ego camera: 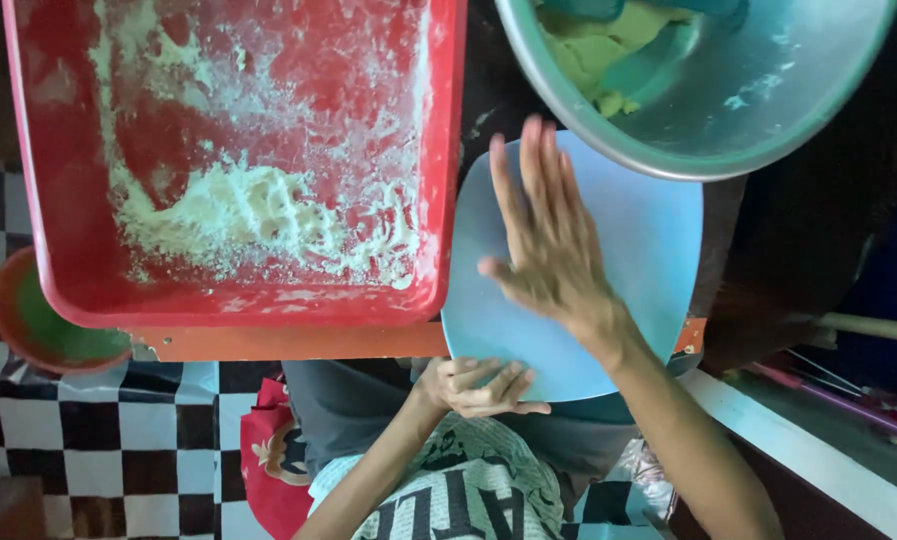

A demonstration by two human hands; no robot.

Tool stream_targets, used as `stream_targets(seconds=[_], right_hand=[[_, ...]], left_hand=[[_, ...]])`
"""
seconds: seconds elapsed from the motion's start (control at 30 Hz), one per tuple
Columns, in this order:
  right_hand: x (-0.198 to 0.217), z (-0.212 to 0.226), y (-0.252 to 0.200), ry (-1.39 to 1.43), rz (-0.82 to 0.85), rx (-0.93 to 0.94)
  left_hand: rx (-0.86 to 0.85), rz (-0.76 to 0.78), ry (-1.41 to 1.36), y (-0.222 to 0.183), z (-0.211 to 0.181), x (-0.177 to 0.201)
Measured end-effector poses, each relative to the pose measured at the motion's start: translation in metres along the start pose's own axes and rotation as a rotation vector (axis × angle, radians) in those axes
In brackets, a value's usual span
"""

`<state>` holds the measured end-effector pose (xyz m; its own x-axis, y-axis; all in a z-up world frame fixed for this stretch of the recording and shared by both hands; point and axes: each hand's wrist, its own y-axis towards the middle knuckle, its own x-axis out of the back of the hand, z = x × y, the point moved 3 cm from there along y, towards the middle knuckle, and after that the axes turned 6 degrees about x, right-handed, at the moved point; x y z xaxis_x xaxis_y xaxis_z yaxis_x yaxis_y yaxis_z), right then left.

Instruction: Portioning dough from a mixing bowl and shaping it into flattened rounds on a plate.

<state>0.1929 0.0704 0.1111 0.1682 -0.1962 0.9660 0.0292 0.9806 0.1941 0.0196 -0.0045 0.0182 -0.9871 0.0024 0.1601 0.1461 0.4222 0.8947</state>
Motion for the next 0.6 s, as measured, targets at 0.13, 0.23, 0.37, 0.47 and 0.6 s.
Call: stream_targets(seconds=[0.13,0.23,0.37,0.47,0.6], right_hand=[[-0.012,-0.015,0.040,0.033,-0.066,0.028],[-0.008,-0.012,0.047,0.040,-0.083,0.028],[-0.004,-0.006,0.037,-0.002,-0.076,0.031],[0.002,0.000,0.020,-0.015,-0.054,0.033],[0.015,0.016,-0.004,0.013,-0.058,0.001]], left_hand=[[0.033,-0.010,0.031,-0.003,-0.001,-0.001],[0.005,-0.016,0.030,-0.005,-0.001,0.000],[-0.031,0.031,0.031,0.001,0.003,0.000],[-0.047,0.041,0.004,0.005,0.002,0.006],[-0.050,0.112,0.018,0.006,0.000,0.013]])
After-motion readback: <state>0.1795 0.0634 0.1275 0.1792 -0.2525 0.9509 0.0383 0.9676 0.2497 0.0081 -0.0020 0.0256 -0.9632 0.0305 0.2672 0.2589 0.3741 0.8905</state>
